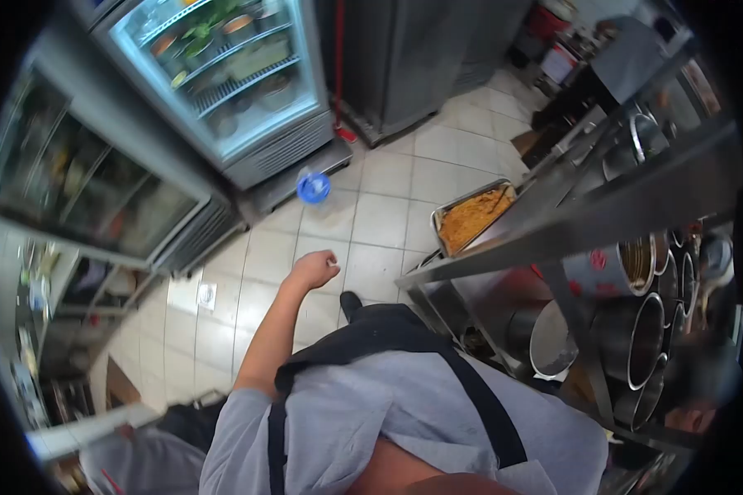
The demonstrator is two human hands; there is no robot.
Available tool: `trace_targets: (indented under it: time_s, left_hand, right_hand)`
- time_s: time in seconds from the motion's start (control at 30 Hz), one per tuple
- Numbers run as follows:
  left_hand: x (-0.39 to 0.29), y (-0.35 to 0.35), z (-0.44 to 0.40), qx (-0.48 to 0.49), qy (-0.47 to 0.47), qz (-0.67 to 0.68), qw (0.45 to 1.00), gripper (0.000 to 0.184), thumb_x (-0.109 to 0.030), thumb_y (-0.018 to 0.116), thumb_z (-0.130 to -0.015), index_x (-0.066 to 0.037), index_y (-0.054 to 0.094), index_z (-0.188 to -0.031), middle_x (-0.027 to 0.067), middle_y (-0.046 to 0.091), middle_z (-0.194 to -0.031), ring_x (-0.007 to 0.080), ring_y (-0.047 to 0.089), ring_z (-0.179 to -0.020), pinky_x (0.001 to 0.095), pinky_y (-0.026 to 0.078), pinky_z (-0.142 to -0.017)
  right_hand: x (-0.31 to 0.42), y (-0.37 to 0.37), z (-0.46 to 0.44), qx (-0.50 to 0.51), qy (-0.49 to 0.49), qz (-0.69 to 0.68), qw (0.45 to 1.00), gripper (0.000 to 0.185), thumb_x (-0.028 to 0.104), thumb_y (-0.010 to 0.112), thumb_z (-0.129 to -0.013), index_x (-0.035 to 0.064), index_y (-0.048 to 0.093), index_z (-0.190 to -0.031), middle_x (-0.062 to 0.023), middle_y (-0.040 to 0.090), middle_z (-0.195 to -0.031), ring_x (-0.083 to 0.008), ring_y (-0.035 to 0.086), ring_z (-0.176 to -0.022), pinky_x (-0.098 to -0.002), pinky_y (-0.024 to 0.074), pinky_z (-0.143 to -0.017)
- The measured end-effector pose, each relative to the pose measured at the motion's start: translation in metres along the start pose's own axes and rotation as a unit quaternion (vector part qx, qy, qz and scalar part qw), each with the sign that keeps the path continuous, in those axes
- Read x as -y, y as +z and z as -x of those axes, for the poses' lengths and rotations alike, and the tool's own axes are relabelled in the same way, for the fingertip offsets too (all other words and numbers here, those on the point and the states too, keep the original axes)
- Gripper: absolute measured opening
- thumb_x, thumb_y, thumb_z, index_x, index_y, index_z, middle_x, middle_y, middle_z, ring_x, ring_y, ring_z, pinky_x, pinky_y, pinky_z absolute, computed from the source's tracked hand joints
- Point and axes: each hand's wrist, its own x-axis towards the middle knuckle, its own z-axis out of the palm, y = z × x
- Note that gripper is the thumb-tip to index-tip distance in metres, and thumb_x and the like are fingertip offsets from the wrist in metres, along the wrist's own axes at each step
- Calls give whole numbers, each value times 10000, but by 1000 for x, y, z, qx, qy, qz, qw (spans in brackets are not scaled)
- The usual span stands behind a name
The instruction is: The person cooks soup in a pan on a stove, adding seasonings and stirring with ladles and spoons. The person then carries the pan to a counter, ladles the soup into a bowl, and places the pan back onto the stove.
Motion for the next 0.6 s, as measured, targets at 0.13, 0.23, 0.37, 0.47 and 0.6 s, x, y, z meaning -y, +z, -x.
trace_targets:
  time_s: [0.13, 0.23, 0.37, 0.47, 0.6]
  left_hand:
    - [16, -55, -77, 67, 42, -16, 997, 348, -353, 642, -821, -74, 671, -1027, 175, 698, -992, 359, 652, -967, 439, 516, -841]
    - [43, -70, -130, 34, 18, -31, 999, 339, -355, 640, -815, -73, 677, -998, 182, 700, -959, 362, 659, -940, 439, 521, -828]
    - [113, -68, -192, 85, -3, -105, 991, 345, -367, 615, -793, -66, 696, -938, 214, 694, -955, 376, 660, -947, 452, 519, -841]
    - [176, -66, -209, 141, -46, -79, 986, 387, -403, 625, -795, -44, 712, -912, 234, 691, -955, 387, 656, -977, 465, 510, -865]
    - [280, -44, -240, 215, -19, -191, 958, 382, -401, 582, -847, -60, 697, -974, 234, 685, -981, 409, 643, -1007, 478, 505, -866]
  right_hand:
    - [40, 8, -16, -12, 34, -44, 998, 296, 287, 622, -812, 42, 637, -978, -155, 638, -1038, -282, 618, -1007, -414, 490, -895]
    - [61, 26, -13, -21, 68, -80, 994, 253, 277, 611, -818, 61, 678, -932, -152, 664, -1002, -284, 641, -979, -424, 511, -872]
    - [107, 47, -11, -34, 92, -103, 990, 228, 263, 596, -826, 87, 733, -870, -147, 698, -953, -287, 672, -943, -436, 539, -840]
    - [147, 55, -28, -25, 119, -156, 980, 237, 255, 581, -832, 88, 730, -909, -140, 690, -1005, -297, 658, -985, -430, 532, -861]
    - [164, 155, -114, -19, 160, -218, 963, 274, 265, 568, -827, 74, 732, -936, -172, 687, -1057, -345, 653, -990, -447, 519, -867]
